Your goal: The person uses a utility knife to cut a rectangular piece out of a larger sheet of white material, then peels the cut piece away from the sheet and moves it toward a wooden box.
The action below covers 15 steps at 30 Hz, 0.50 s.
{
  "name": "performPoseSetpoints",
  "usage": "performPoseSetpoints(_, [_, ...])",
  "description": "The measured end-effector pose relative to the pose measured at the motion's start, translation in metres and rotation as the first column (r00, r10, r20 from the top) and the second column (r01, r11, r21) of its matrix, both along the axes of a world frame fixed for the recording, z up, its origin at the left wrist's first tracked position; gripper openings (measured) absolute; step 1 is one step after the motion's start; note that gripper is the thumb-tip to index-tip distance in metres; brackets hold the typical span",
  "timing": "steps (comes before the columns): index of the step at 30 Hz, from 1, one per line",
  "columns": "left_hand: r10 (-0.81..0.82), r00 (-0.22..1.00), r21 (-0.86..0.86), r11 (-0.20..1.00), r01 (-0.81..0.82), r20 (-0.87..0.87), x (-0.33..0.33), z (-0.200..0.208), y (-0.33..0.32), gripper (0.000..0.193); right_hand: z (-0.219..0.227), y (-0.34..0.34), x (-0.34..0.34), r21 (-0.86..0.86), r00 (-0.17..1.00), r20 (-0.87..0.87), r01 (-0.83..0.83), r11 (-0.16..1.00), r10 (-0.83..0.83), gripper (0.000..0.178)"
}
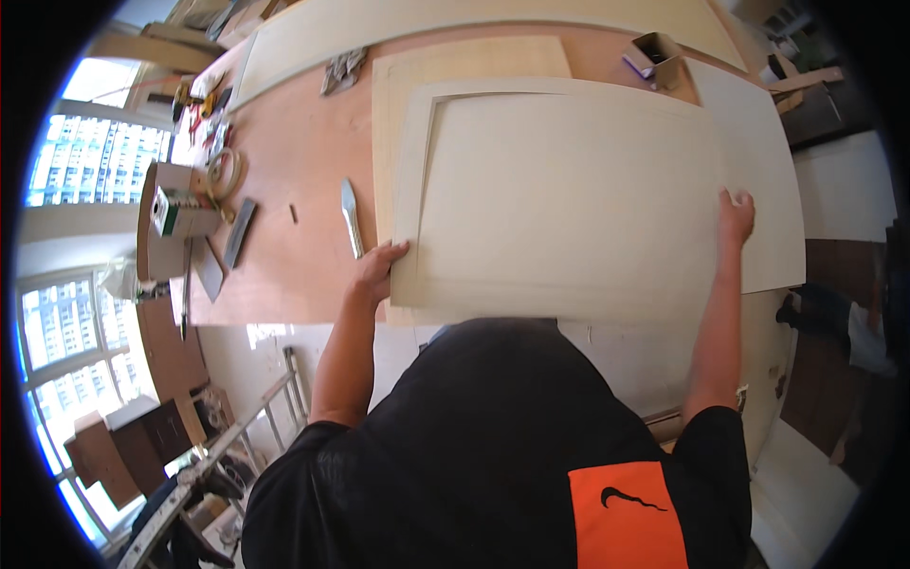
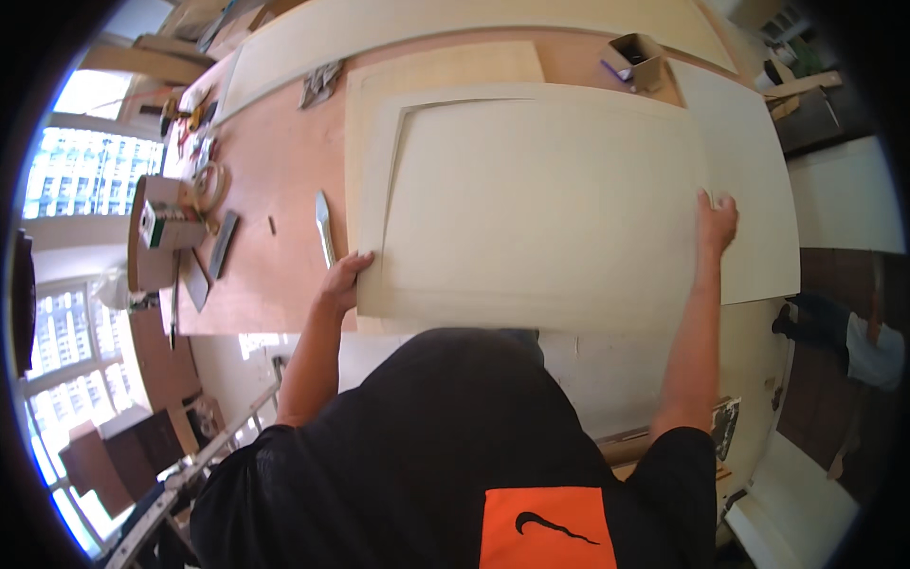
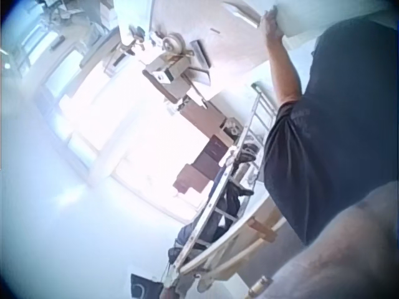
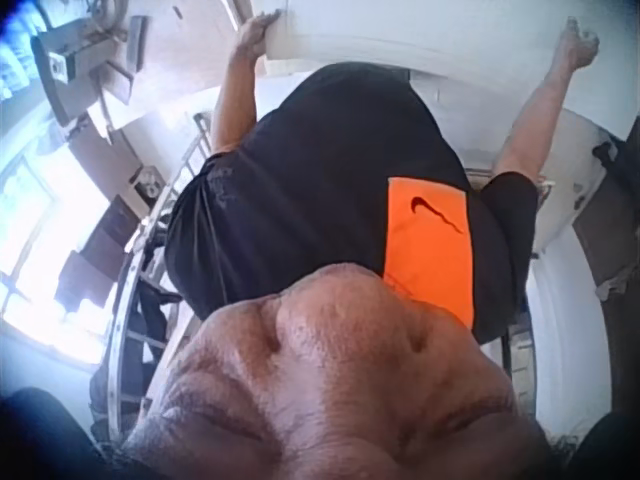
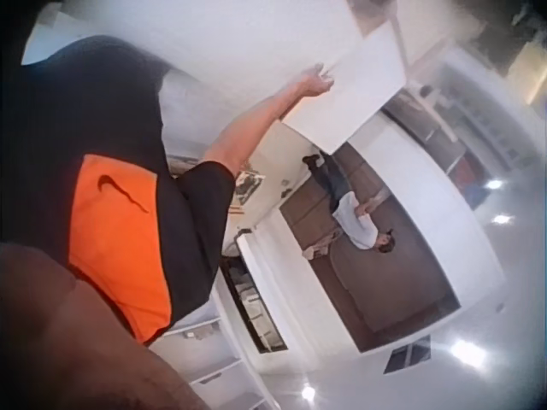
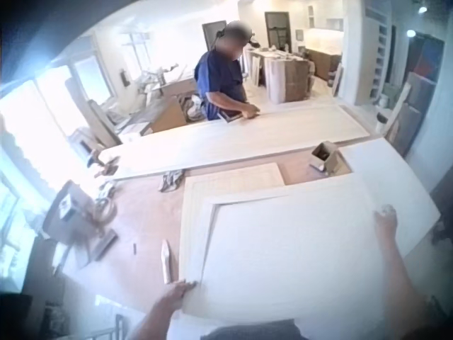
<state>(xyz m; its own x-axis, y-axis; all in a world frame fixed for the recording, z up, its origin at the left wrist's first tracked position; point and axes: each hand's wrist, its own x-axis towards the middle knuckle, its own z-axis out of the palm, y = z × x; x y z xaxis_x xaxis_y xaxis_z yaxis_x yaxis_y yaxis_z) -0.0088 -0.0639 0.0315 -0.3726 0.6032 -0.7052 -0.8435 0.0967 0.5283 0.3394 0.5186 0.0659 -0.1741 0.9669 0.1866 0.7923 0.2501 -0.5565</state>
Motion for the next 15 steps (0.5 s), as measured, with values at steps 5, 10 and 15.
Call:
performPoseSetpoints(5, [0.119,0.993,0.019,0.993,-0.120,0.020,0.031,-0.013,0.017,0.029,-0.027,-0.228,-0.085,-0.357,0.809,-0.350,-0.581,0.732,0.472,0.021])
performPoseSetpoints(10, [-0.091,0.988,-0.121,0.990,0.075,-0.128,0.044,-0.012,0.025,0.029,-0.022,-0.368,-0.104,-0.883,0.746,-0.446,-0.456,-0.109,0.494,0.029])
performPoseSetpoints(15, [-0.105,0.975,-0.103,0.991,0.086,-0.198,0.050,0.011,0.035,0.027,-0.069,-0.406,-0.085,-0.792,0.883,-0.428,-0.469,-0.391,-0.192,0.034])
